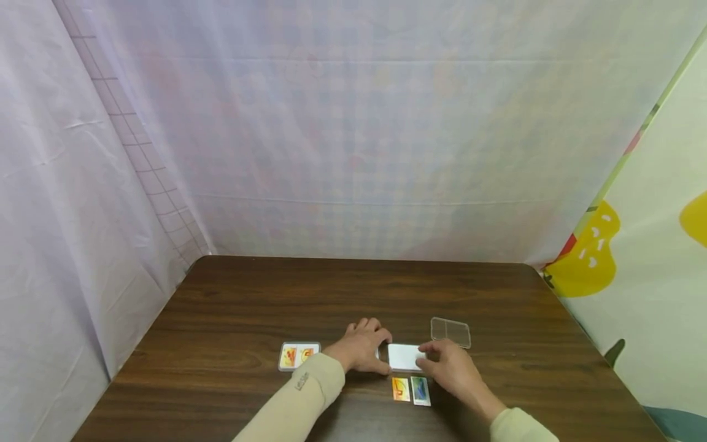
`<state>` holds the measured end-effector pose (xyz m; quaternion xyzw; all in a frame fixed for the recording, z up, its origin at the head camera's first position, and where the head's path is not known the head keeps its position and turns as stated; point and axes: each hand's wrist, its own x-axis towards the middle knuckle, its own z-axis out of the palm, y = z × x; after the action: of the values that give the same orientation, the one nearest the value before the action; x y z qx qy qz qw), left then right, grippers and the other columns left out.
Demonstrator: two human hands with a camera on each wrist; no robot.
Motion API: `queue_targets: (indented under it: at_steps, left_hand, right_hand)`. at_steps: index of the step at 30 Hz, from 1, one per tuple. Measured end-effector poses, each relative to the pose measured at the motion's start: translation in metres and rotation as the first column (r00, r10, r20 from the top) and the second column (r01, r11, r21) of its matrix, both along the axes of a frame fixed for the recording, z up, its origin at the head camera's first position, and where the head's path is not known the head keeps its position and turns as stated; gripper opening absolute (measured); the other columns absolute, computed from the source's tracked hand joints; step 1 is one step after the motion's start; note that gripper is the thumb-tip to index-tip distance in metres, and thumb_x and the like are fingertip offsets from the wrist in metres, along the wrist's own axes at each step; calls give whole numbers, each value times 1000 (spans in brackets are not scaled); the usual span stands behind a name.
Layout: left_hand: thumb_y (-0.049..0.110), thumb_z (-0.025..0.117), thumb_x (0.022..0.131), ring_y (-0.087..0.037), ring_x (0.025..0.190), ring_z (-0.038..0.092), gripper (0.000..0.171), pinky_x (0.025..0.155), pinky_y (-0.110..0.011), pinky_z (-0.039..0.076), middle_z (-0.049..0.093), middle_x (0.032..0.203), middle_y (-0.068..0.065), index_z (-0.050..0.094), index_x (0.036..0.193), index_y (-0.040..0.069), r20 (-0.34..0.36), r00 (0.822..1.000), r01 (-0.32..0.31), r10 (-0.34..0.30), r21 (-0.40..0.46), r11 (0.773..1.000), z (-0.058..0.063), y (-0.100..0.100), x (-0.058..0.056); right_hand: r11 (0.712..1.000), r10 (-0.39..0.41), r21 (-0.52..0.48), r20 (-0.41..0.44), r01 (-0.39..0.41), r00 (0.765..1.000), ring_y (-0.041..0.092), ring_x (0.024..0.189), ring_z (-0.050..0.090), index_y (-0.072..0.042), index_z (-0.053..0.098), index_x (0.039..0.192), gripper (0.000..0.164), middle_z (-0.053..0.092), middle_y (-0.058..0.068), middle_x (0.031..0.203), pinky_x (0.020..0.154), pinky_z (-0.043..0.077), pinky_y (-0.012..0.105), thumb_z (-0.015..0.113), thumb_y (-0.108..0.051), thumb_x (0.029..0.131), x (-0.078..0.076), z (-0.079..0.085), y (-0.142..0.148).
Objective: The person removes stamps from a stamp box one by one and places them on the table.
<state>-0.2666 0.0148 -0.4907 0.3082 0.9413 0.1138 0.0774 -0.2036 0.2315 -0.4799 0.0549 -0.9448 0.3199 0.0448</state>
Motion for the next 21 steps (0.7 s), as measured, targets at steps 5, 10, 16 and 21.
queue_targets:
  at_steps: [5,10,16,21]
  left_hand:
    - [55,76,79,-15,118,42,54,99,-39,34,48,126,4,60,123,28,2,1000,-2,2,-2,1000,0,0,0]
    - [55,76,80,-16,118,42,54,98,-39,34,48,127,3,60,124,28,2,1000,6,-6,-3,1000,-1,-1,0]
    - [55,76,80,-15,118,42,55,98,-38,34,47,128,3,60,125,28,2,1000,14,-14,1,1000,0,-1,1]
    - [54,76,80,-16,119,41,55,100,-40,33,47,129,2,60,125,26,8,1000,13,-13,8,1000,1,-1,2]
  right_hand:
    - [1000,12,18,-30,-11,999,29,99,63,-9,74,102,27,68,8,103,86,48,52,81,-21,79,-5,-3,9]
    - [999,29,23,-35,-28,999,33,105,61,-8,74,106,30,67,11,108,90,46,54,81,-22,80,-9,-4,18]
    - [999,44,13,-28,-44,999,41,111,59,-4,71,112,36,64,20,118,93,45,57,79,-23,83,-18,-2,36]
    - [998,51,35,-41,-50,998,38,104,60,-2,68,117,41,61,22,120,87,48,55,78,-26,85,-28,-2,55]
